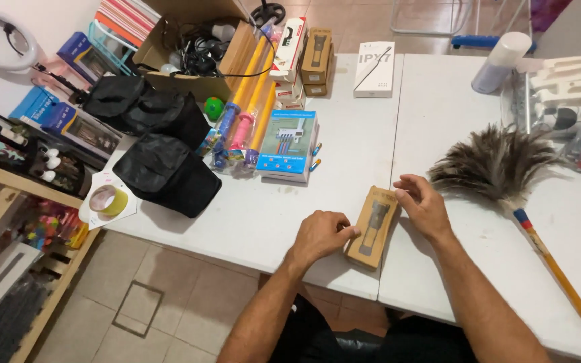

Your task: Unboxing a flashlight from a cardboard box, testing the light functions, and repacking it.

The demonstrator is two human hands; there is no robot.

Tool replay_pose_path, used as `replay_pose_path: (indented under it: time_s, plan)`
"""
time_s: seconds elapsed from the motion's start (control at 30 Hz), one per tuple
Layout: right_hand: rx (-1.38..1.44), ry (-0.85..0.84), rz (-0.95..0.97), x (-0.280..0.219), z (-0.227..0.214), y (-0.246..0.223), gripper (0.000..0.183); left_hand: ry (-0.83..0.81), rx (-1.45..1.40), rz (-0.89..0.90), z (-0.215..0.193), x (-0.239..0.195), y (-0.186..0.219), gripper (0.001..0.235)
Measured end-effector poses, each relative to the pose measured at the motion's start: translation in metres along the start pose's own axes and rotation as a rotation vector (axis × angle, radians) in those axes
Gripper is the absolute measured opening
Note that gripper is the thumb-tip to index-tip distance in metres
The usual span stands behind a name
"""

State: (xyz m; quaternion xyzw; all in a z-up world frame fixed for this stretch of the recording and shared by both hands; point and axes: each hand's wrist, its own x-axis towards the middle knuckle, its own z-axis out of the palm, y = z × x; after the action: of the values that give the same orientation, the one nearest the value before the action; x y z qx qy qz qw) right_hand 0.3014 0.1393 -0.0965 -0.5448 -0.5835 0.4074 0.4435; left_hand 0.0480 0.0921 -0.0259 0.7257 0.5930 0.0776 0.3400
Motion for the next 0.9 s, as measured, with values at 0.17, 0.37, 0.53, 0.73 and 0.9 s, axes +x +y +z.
replay_pose_path:
  time_s: [0.17, 0.37, 0.53, 0.73, 0.9]
  plan:
    - [0.035, 0.104, 0.029, 0.014, -0.003, 0.017, 0.043, 0.292, -0.106, 0.073, -0.034, 0.066, -0.016, 0.044]
    - [0.174, 0.168, 0.089, 0.017, -0.01, 0.015, 0.039, 0.601, -0.041, 0.141, -0.074, 0.224, -0.048, 0.059]
    - [0.107, 0.165, 0.285, 0.032, -0.014, -0.01, 0.036, 0.648, 0.238, -0.009, -0.13, 0.318, -0.035, 0.058]
    - [-0.006, 0.135, 0.551, 0.047, -0.021, -0.021, 0.04, 0.434, 0.647, -0.374, -0.157, 0.392, -0.019, 0.065]
    - [-0.005, 0.121, 0.6, 0.049, -0.023, -0.013, 0.044, 0.489, 0.724, -0.374, -0.161, 0.429, -0.027, 0.05]
